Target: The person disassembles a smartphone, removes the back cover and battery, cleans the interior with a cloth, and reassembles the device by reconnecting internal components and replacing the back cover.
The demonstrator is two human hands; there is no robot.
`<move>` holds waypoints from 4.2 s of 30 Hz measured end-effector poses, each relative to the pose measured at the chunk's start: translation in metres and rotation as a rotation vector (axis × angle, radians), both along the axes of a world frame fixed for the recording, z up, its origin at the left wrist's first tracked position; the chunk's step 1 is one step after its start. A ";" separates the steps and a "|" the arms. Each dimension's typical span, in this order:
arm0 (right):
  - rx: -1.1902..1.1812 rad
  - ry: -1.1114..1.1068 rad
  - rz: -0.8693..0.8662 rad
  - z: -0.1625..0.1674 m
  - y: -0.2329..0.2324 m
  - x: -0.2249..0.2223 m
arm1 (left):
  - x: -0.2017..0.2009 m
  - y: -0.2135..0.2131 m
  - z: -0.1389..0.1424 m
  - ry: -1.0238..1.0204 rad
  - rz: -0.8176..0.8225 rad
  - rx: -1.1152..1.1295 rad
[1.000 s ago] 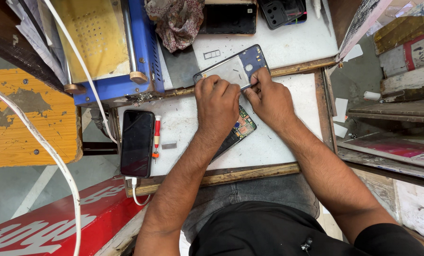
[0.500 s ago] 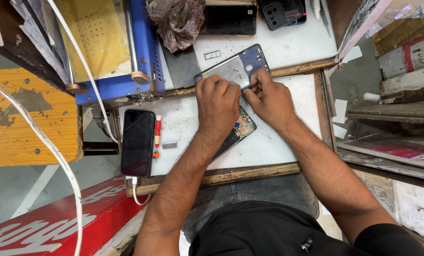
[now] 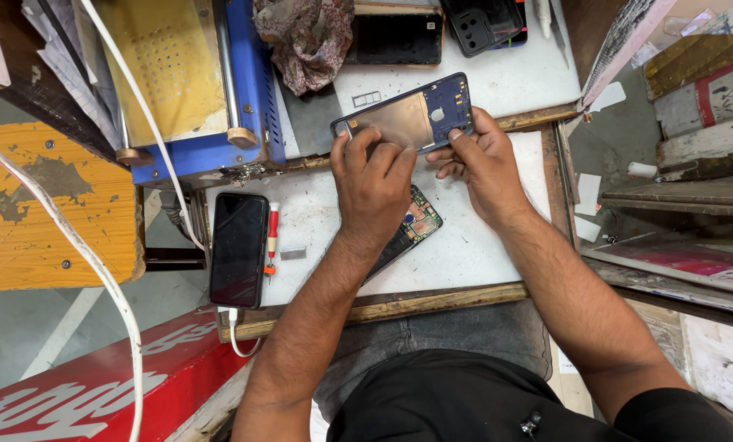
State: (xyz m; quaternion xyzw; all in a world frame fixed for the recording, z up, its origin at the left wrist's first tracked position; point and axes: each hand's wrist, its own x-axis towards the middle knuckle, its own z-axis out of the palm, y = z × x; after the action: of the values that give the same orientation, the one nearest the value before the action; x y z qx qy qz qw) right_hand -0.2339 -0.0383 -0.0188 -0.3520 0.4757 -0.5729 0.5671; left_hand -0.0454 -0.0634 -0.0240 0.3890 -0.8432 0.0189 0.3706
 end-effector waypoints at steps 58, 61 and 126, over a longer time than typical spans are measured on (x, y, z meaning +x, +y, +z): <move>-0.200 -0.126 -0.008 -0.017 0.001 0.003 | 0.012 0.000 0.018 0.126 0.024 -0.063; -0.196 -0.116 -0.009 -0.016 0.001 0.003 | 0.011 0.000 0.018 0.137 0.036 -0.061; -0.038 0.427 0.114 -0.014 0.009 0.012 | 0.013 -0.003 0.012 0.088 -0.048 0.195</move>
State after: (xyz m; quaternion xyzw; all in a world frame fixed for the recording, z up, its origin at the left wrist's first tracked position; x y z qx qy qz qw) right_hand -0.2223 -0.0290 -0.0324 -0.5024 0.5533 -0.4612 0.4782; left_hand -0.0324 -0.0664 -0.0121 0.4032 -0.8332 -0.0894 0.3678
